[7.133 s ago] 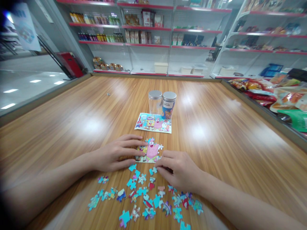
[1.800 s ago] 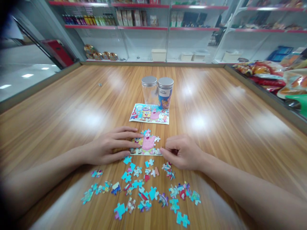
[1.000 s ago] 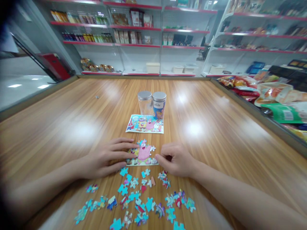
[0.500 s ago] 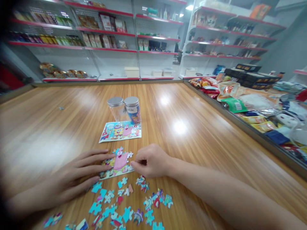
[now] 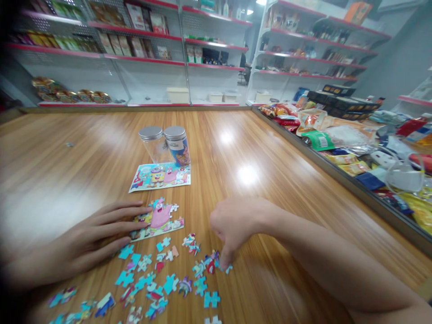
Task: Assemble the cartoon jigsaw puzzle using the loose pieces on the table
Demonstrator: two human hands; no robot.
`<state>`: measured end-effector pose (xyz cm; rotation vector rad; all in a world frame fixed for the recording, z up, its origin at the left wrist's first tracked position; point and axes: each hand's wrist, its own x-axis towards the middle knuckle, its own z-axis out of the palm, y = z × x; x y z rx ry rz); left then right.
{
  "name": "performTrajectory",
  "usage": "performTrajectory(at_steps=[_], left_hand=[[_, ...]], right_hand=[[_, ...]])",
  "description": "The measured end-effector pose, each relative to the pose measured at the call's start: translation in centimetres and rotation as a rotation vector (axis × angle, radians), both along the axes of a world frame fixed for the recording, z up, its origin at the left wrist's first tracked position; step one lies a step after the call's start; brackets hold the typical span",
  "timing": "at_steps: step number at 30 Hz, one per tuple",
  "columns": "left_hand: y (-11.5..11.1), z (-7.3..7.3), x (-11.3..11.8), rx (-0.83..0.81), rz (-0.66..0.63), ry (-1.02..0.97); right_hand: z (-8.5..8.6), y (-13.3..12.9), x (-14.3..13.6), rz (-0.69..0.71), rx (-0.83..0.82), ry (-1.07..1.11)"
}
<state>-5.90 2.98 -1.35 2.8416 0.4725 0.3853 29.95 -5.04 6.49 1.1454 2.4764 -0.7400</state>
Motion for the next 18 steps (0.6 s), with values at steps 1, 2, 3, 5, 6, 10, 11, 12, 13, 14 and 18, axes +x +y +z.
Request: performTrajectory(at_steps=[1,2,3,5,6,10,11,12,13,14,18], left_hand=[[0.0,-0.1,0.0,-0.003,0.0,-0.002],[0.1,-0.1,-0.1,-0.004,-0.001,-0.001],[0.1,-0.2,-0.1,-0.001,-0.001,0.002],[0.1,-0.2,-0.1,0.009,-0.001,0.013],[0.1,-0.2,-0.1,0.013,-0.001,0.018],[0.0,-0.1,0.0,0.003,-0.001,0.023],[0.0,-0.1,0.1,-0.002,-0.001,0.017],[0.0,0.0,0.1,-0.007,-0.001,0.013],[0.0,0.0,0.2,-0.011,0.001,0.008],[-0.1,0.0,0.2,-0.015,0.001,0.007],[-0.1,0.1,0.2,-0.019,-0.007,0.018]], right_hand=[[0.1,-0.4,0.1,0.008,0.037,-0.029],[0.0,-0.7,0.0,0.009,0.081,-0.046],[-0.2,-0.9,-0.2,0.007,0.123,-0.052],[-0.9,-0.9,-0.9,-0.006,0.163,-0.051],[-1.3,-0.6,-1.2,-0.021,0.161,-0.041],[-3.1,1.3,-2.1,-0.164,0.194,0.11],[-3.5,1.8,-2.1,-0.201,0.201,0.154],[-3.8,2.2,-2.1,-0.221,0.192,0.191],[-4.0,2.6,-2.0,-0.23,0.166,0.224],[-4.2,2.9,-1.8,-0.238,0.117,0.254],[-4.3,3.4,-0.8,-0.302,-0.226,0.388]])
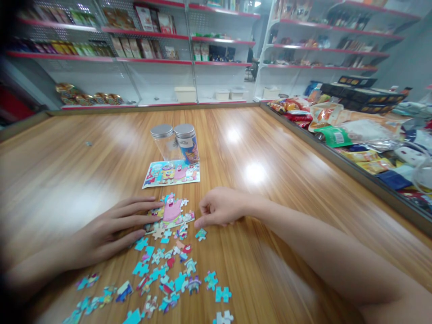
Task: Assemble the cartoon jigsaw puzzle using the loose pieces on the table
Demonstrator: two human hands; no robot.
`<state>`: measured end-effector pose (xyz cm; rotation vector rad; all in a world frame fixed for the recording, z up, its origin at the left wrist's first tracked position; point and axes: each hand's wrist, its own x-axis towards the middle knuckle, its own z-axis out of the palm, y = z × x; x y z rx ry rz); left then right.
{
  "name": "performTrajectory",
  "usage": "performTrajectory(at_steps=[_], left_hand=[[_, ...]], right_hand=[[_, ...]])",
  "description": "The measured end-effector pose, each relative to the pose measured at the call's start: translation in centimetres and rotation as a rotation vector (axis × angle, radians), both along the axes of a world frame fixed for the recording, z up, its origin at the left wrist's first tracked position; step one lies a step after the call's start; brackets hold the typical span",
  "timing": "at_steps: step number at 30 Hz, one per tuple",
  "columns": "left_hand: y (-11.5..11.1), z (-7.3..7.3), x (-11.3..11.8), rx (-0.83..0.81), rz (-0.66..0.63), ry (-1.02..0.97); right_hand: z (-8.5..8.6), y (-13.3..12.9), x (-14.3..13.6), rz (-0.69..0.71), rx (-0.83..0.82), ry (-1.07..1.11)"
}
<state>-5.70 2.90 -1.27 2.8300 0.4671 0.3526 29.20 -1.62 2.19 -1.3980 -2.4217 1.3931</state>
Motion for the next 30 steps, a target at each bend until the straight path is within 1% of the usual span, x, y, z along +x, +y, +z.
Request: performTrajectory(at_steps=[2,3,8,12,14,17,20,24,30], left_hand=[[0.0,0.0,0.0,0.002,-0.006,0.004],[0.0,0.0,0.0,0.001,-0.007,0.001],[-0.2,0.1,0.2,-0.011,0.006,-0.035],[-0.4,0.3,0.4,-0.032,0.006,-0.031],[-0.6,0.5,0.6,-0.051,0.004,-0.03],[-0.7,0.7,0.9,-0.066,0.004,-0.066],[-0.7,0.8,1.0,-0.073,0.002,-0.092],[-0.7,0.7,1.1,-0.072,-0.01,-0.111],[-0.7,0.5,1.1,-0.052,-0.003,-0.133]], right_hand=[[-0.2,0.1,0.5,-0.018,-0.121,0.08],[-0.4,0.2,0.7,-0.019,-0.146,0.108],[-1.4,0.3,1.0,0.028,-0.094,0.204],[-1.5,0.2,1.0,0.036,-0.118,0.297],[-1.5,0.1,1.0,0.059,-0.082,0.254],[-1.3,-0.1,0.8,0.091,0.054,0.15],[-1.2,-0.4,0.6,0.12,0.126,0.09],[-1.1,-0.7,0.4,0.097,0.151,0.055],[-1.5,-0.7,0.6,0.034,0.107,0.042]])
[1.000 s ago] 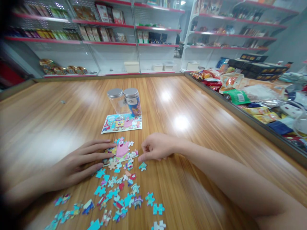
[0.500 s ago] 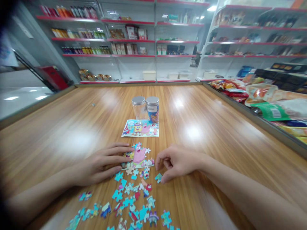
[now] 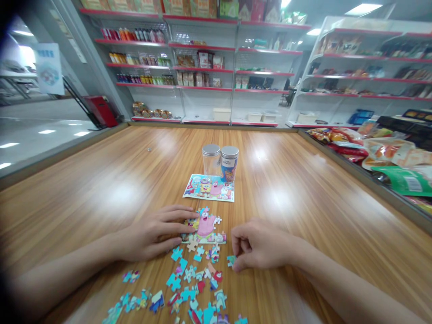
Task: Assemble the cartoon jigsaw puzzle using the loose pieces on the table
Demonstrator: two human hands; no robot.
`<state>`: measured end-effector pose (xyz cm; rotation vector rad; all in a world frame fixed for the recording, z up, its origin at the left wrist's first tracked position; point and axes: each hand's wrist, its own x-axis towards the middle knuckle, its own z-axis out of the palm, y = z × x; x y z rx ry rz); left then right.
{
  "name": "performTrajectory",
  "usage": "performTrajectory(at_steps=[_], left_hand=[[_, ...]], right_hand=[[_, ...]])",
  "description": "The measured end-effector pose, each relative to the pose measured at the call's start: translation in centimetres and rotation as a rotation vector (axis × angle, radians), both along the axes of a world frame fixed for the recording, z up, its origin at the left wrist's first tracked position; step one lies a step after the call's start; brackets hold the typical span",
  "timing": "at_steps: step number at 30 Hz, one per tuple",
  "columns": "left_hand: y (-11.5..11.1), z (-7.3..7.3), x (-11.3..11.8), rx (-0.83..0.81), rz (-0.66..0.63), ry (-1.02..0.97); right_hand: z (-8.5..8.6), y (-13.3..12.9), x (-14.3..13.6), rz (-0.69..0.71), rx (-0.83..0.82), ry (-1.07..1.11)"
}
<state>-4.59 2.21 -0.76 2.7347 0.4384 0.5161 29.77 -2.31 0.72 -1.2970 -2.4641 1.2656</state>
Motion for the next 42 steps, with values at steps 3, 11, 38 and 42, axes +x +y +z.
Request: performTrajectory(at_steps=[3,11,38,42], left_hand=[[0.0,-0.2,0.0,0.007,0.013,0.008],[0.2,-0.4,0.0,-0.002,0.014,0.008],[-2.0,-0.3,2.0,0.11,0.125,-0.035],[-2.0,-0.4,1.9,0.049,0.141,-0.046]], right_hand=[[-0.2,0.0,0.1,0.001,-0.013,0.021],[-1.0,0.2,0.0,-0.03,0.076,0.227],[-1.7,-1.1,-2.7,0.287,0.57,0.157],[-1.7,-1.2,-2.5,0.263,0.564,0.195]])
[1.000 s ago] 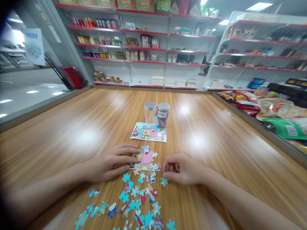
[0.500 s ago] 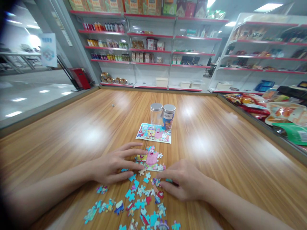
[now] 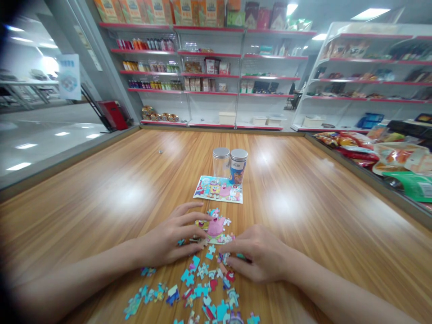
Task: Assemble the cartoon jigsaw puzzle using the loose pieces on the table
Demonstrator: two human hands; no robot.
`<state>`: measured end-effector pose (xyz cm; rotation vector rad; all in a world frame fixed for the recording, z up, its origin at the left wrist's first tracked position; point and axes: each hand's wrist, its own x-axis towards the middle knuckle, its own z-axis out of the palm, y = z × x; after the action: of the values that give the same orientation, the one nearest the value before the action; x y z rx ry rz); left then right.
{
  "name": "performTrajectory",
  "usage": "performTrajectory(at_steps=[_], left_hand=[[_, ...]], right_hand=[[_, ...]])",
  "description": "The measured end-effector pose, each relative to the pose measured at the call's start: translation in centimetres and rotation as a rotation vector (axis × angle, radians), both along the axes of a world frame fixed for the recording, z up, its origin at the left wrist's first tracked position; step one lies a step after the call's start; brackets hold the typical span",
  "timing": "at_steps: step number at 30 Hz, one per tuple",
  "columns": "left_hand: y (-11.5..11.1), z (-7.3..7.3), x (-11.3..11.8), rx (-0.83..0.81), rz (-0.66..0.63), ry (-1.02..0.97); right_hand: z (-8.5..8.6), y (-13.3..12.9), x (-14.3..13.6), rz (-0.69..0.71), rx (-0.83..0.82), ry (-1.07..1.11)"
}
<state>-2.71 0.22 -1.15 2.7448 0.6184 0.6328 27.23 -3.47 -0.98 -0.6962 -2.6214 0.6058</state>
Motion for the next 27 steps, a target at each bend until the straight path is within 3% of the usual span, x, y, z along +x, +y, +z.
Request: performTrajectory(at_steps=[3,9,18,27], left_hand=[[0.0,0.0,0.0,-0.005,-0.03,-0.063],[-0.2,0.5,-0.1,0.156,-0.129,-0.132],[-0.3,1.2,-0.7,0.043,-0.086,-0.002],[-0.4,2.0,-0.6,0.008,-0.19,0.045]], right_hand=[[0.2,-0.1,0.0,-0.02,-0.015,0.033],[0.3,0.0,-0.1,-0.035,-0.038,0.042],[-0.3,0.1,0.1,-0.123,-0.098,0.02],[-0.8,0.0,0.6,-0.222,-0.397,0.086]])
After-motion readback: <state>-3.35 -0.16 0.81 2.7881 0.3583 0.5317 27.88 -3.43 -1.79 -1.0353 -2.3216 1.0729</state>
